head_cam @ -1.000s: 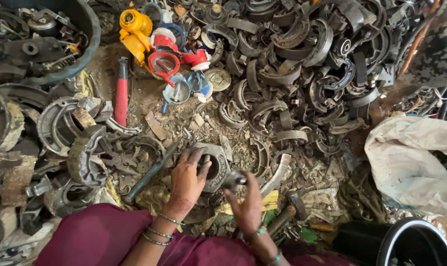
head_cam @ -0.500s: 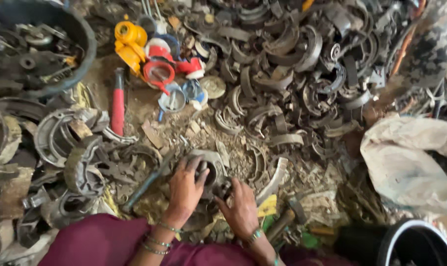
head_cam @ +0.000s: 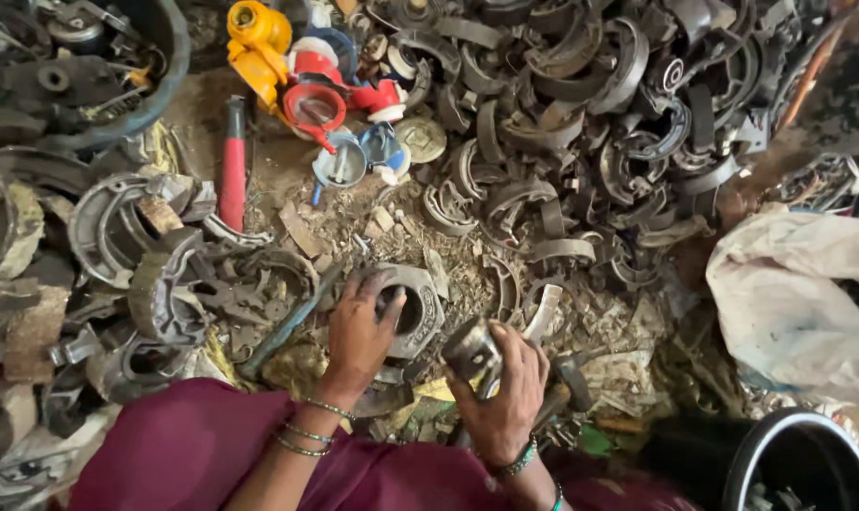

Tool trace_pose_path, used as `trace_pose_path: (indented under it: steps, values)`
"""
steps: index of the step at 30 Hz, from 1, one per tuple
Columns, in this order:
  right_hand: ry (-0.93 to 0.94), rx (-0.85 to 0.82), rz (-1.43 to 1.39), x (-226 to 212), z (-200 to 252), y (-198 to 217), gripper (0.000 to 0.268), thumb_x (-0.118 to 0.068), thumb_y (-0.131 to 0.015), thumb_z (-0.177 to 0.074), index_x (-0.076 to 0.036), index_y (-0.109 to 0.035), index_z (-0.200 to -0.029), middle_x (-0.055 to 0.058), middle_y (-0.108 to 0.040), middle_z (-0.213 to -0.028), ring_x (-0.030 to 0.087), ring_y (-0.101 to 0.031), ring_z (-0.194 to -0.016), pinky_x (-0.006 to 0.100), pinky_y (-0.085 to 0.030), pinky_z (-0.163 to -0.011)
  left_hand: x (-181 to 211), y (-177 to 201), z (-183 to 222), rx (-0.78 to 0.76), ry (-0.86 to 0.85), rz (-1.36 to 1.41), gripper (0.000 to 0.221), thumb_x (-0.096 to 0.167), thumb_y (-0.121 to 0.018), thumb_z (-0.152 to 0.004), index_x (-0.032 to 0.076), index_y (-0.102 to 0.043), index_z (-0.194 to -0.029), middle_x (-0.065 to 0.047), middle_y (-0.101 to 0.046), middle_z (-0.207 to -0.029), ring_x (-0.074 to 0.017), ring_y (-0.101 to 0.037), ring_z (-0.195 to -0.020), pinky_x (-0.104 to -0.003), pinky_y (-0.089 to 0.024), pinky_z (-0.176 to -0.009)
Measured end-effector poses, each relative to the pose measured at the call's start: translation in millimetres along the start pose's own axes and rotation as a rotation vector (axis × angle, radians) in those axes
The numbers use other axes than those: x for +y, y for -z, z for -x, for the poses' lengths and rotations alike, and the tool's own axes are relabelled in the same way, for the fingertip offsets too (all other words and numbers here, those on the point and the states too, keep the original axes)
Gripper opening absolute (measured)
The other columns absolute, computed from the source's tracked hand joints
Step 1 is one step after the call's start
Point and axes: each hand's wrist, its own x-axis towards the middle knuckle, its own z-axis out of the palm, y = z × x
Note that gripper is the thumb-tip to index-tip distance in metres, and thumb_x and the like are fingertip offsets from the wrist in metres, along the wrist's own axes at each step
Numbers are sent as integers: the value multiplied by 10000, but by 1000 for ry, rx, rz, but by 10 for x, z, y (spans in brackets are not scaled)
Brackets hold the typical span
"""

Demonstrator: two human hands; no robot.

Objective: The person sits on the ground and handles small metal parts, picking them up, rotating them, and placing them into a black bucket. The person repeatedly picks up cylindrical metal pieces and transfers them into the bucket.

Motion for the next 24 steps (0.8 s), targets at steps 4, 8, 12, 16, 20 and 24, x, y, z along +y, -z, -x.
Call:
trace_pose_path:
  steps: [4, 8, 12, 16, 20, 24]
  values:
    - [106, -267, 85, -62, -164, 3, 839, -199, -927, -664, -5, -509, -1365, 200, -668, -1228, 376, -627, -1155, 496, -404, -1100, 140, -37, -43, -28, 28, -75, 379, 265, -727, -914, 102, -676, -1252, -212, -653, -1229, -442, -650, -1061, -489, -536, -870]
    - [9, -203, 75, -45, -271, 60, 832, -300, -954, -661, -53, -531, -1334, 151, -675, -1173, 292, -637, -1116, 508, -364, -1117, 78, 24, -86, 61, -76, -30, 405, 259, -725, -889, 90, -669, -1253, -222, -655, -1241, -443, -642, -1102, -487, -528, -906]
    - [54, -180, 33, -45, -121, 60, 771, -270, -932, -692, -114, -558, -1348, 121, -689, -1283, 275, -635, -1213, 449, -401, -1086, -57, -66, -42, 0, -18, -28, 400, 261, -721, -921, 85, -659, -1275, -216, -657, -1248, -438, -637, -1114, -486, -522, -929]
    - [46, -279, 71, -69, -284, 5, 838, -245, -996, -620, -63, -574, -1321, 153, -690, -1198, 321, -643, -1135, 531, -360, -1080, 21, -61, -145, 79, -103, -6, 368, 277, -736, -901, 79, -683, -1207, -241, -641, -1240, -447, -631, -1112, -483, -522, -917]
    - [109, 79, -30, -1, -57, 220, 784, -192, -917, -671, -65, -547, -1351, 122, -690, -1222, 283, -675, -1115, 416, -409, -1109, -124, -52, 38, 20, -50, -55, 435, 298, -699, -912, 86, -662, -1291, -231, -648, -1266, -432, -639, -1114, -476, -524, -924]
    - [138, -120, 85, -74, -193, 79, 803, -261, -937, -669, -36, -537, -1328, 158, -698, -1187, 346, -676, -1077, 437, -406, -1069, -18, -117, -57, -1, 13, -24, 377, 317, -697, -946, 105, -682, -1257, -209, -663, -1242, -422, -643, -1123, -478, -528, -942]
